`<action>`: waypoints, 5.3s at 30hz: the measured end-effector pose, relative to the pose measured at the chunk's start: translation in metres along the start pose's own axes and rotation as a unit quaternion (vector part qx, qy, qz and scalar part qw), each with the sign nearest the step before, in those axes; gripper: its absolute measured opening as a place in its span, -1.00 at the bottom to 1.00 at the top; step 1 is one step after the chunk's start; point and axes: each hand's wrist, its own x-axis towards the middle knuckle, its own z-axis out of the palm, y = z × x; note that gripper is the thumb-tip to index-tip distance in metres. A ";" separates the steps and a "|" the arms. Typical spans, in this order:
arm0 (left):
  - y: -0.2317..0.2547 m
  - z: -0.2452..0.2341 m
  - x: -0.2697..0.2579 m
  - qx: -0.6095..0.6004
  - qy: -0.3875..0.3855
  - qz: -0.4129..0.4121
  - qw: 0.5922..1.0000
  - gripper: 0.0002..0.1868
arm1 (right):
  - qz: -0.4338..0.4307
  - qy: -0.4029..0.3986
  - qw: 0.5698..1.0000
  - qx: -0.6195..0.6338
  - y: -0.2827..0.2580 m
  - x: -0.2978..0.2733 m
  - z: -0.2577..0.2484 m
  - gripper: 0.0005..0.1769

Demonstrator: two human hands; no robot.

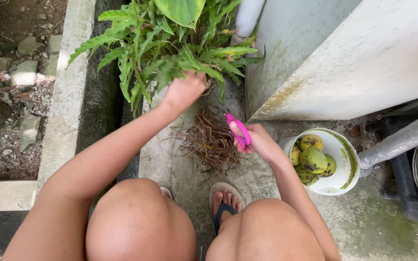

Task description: Prune a potted plant using a pair of scissors.

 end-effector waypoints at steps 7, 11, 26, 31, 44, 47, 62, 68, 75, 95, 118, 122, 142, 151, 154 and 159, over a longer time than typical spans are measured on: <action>-0.014 0.014 0.009 -0.044 -0.043 -0.050 0.997 -0.89 | -0.006 -0.029 0.999 -0.019 -0.005 0.015 0.015 -0.08; -0.018 0.010 0.004 -0.037 -0.012 -0.094 0.995 -0.86 | -0.015 -0.032 0.999 0.010 -0.005 0.025 0.021 -0.09; -0.012 0.009 -0.007 -0.209 0.004 -0.159 0.965 -0.90 | -0.001 -0.079 0.933 0.351 -0.003 0.045 0.052 -0.24; -0.011 0.008 -0.008 -0.243 -0.010 -0.156 0.957 -0.89 | 0.014 -0.040 0.938 0.344 -0.008 0.046 0.053 -0.27; 0.054 -0.053 -0.127 -0.488 -0.086 0.032 0.868 -0.85 | 0.021 -0.013 0.982 0.187 0.026 0.002 0.017 -0.34; 0.054 -0.054 -0.131 -0.571 -0.013 -0.021 0.820 -0.72 | 0.045 0.000 0.987 0.156 0.036 -0.003 0.017 -0.34; -0.038 -0.079 -0.049 -0.448 0.166 -0.269 0.837 -0.63 | 0.007 -0.034 0.999 0.019 -0.005 0.022 0.034 -0.28; -0.053 -0.078 -0.050 -0.366 0.147 -0.160 0.905 -0.49 | -0.055 -0.040 0.997 0.048 -0.028 0.041 0.022 -0.26; -0.014 -0.070 -0.079 -0.377 0.091 -0.195 0.901 -0.87 | -0.076 -0.055 0.988 0.119 -0.036 0.032 0.009 -0.28; 0.006 -0.004 -0.019 -0.046 0.077 -0.096 0.991 -0.56 | -0.050 -0.043 0.985 0.162 -0.045 0.023 0.009 -0.29; 0.027 0.005 -0.054 -0.379 0.085 -0.324 0.863 -0.67 | 0.003 -0.047 0.991 0.126 -0.004 0.053 0.031 -0.26; 0.020 -0.012 -0.050 -0.460 -0.044 -0.355 0.813 -0.65 | -0.005 -0.052 0.989 0.137 -0.002 0.055 0.033 -0.28; 0.113 -0.009 -0.114 -0.683 -0.016 -0.148 0.716 -0.79 | 0.101 -0.003 0.995 0.013 0.013 -0.024 -0.009 -0.34; 0.039 -0.045 -0.064 -0.675 -0.110 -0.145 0.714 -0.69 | 0.074 -0.012 0.992 0.103 0.018 -0.056 -0.006 -0.35; 0.017 -0.052 -0.045 -0.578 0.004 -0.139 0.804 -0.80 | 0.097 -0.018 0.994 0.049 0.028 -0.052 0.002 -0.45; -0.004 -0.057 0.002 -0.581 0.102 -0.132 0.797 -0.70 | 0.086 -0.025 0.996 -0.019 0.042 -0.056 0.001 -0.49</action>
